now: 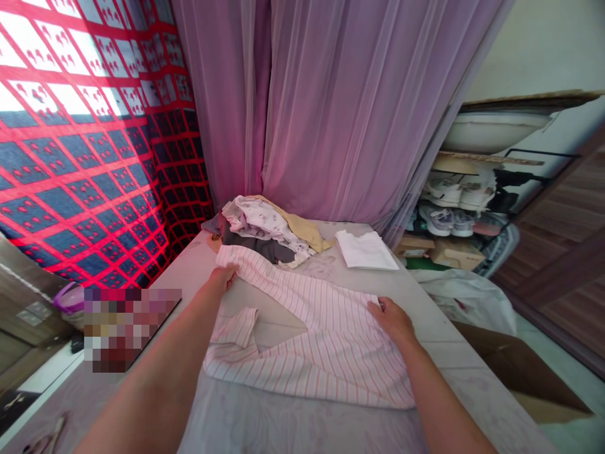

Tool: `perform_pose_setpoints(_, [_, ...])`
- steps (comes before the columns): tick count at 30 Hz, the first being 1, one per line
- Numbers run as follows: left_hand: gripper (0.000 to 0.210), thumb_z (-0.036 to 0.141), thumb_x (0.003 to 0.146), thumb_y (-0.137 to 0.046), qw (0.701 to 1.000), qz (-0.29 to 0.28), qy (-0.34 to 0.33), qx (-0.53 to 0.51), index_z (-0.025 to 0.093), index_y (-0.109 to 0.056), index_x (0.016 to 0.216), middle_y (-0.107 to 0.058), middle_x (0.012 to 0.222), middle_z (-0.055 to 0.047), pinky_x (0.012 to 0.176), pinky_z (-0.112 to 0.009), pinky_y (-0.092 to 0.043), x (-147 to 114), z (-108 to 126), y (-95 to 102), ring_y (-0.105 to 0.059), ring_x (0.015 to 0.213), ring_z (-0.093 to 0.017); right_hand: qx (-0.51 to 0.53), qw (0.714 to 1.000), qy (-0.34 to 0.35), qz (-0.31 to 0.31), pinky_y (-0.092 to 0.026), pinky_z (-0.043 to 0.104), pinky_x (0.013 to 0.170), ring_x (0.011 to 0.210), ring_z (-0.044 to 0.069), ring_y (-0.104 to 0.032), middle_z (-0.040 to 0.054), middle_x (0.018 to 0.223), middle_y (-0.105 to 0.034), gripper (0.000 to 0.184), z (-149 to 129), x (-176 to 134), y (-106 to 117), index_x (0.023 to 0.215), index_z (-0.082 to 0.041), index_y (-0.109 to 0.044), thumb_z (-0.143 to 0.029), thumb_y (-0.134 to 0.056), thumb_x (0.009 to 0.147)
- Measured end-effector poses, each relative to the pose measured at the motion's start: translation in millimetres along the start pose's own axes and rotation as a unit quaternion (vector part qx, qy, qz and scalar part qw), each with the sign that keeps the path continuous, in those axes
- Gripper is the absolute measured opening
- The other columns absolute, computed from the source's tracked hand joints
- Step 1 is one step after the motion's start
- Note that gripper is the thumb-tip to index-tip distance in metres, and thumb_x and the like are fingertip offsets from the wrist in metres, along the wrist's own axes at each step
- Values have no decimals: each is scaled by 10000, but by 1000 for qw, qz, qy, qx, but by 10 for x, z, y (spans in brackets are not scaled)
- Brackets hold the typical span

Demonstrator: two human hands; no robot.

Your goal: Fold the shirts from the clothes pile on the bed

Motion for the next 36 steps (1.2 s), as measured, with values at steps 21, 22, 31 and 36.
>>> perform_pose_setpoints(21, [206, 345, 696, -578, 946, 57, -86, 307, 180, -668, 782, -707, 962, -148, 684, -328, -430, -238, 259, 91, -634, 939, -325, -40, 998, 50, 8, -321, 228, 579, 695, 162, -563, 28, 756, -656, 306, -80, -30, -34, 852, -218, -622, -425, -400, 894])
perform_pose_setpoints(22, [206, 347, 714, -555, 946, 62, -88, 305, 185, -662, 782, -709, 940, -134, 669, -318, -425, -266, 253, 128, -638, 915, -310, -39, 998, 44, 15, -319, 227, 575, 691, 161, -557, 25, 746, -649, 303, -73, -20, -18, 843, -217, -615, -419, -395, 896])
perform_pose_setpoints(31, [267, 340, 774, -502, 933, 121, -103, 322, 209, -592, 988, -686, 927, -75, 631, -304, -403, -730, -69, 639, -629, 850, -266, -42, 998, -4, 49, -289, 249, 548, 672, 178, -538, 44, 756, -641, 325, 8, 25, 0, 900, -215, -616, -420, -363, 895])
perform_pose_setpoints(36, [421, 299, 844, -427, 871, 86, -221, 431, 255, -516, 1254, -590, 1243, -97, 778, -323, -434, -711, 195, 405, -564, 1098, -266, -14, 999, 10, 32, -317, 242, 571, 692, 167, -552, 42, 797, -647, 315, -26, 55, 20, 920, -206, -631, -415, -398, 888])
Point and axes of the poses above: each hand's wrist, its own x-axis towards the middle knuckle, its own y-axis out of the back of the hand, z = x × y, the point moved 4 cm from there along x, towards the middle knuckle
